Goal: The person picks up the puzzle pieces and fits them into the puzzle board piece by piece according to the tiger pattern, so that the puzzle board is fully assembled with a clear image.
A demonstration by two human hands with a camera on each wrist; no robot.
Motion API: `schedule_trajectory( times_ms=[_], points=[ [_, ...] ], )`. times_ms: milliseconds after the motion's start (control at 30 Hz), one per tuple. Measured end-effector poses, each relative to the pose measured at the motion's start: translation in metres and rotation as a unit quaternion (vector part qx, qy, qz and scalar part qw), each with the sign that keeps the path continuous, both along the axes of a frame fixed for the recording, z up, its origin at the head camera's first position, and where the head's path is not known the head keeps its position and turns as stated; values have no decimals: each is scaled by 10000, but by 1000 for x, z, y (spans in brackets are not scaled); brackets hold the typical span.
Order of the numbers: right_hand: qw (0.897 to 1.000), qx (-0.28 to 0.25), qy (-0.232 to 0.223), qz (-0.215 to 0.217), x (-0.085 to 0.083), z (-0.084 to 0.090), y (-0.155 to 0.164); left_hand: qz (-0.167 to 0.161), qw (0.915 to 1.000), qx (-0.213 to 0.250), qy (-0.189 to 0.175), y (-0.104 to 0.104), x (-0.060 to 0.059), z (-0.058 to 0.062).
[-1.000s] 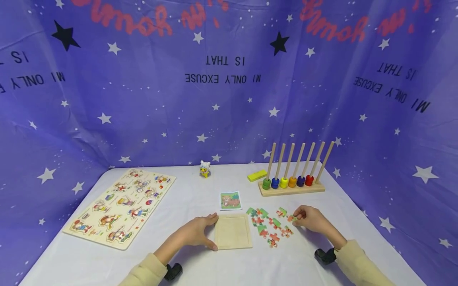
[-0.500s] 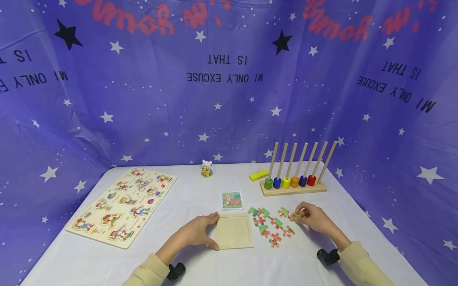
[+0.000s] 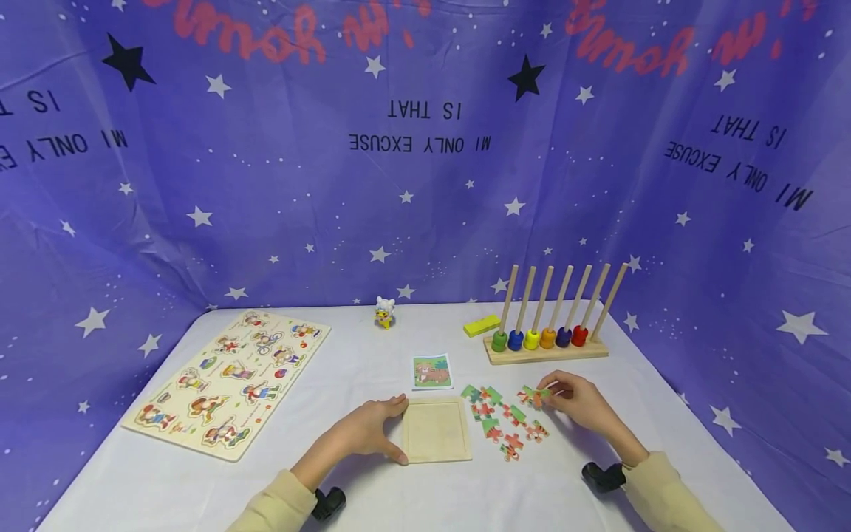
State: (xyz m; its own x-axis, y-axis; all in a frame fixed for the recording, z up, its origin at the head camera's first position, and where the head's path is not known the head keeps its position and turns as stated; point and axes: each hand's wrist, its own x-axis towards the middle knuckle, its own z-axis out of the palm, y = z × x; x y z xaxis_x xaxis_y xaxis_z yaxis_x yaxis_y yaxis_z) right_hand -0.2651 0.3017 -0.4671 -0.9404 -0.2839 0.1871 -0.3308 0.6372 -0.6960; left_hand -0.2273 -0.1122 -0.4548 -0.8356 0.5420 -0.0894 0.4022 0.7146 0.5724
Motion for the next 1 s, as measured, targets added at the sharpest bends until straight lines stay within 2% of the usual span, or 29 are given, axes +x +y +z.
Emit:
schedule_trajectory(
  times_ms=[200,433,567,833,1000],
  points=[
    [9993,-121,247,264,1,3,-10,-30,10000,19,47,0,0,0],
    [9973,-530,-135,497,2,9,-28,-23,10000,-21,76,1,-2,0],
    [9967,-621,-124,510,1,11,-43,5,10000,-28,93,1,-2,-1],
    [9937,-671,10,895,-4,4,-69,-10,9999,-61,140,1,-4,-4],
    [9926,-600,-150,1041,-7,-3,-86,-22,9998,-142,153,1,-4,-2]
  ],
)
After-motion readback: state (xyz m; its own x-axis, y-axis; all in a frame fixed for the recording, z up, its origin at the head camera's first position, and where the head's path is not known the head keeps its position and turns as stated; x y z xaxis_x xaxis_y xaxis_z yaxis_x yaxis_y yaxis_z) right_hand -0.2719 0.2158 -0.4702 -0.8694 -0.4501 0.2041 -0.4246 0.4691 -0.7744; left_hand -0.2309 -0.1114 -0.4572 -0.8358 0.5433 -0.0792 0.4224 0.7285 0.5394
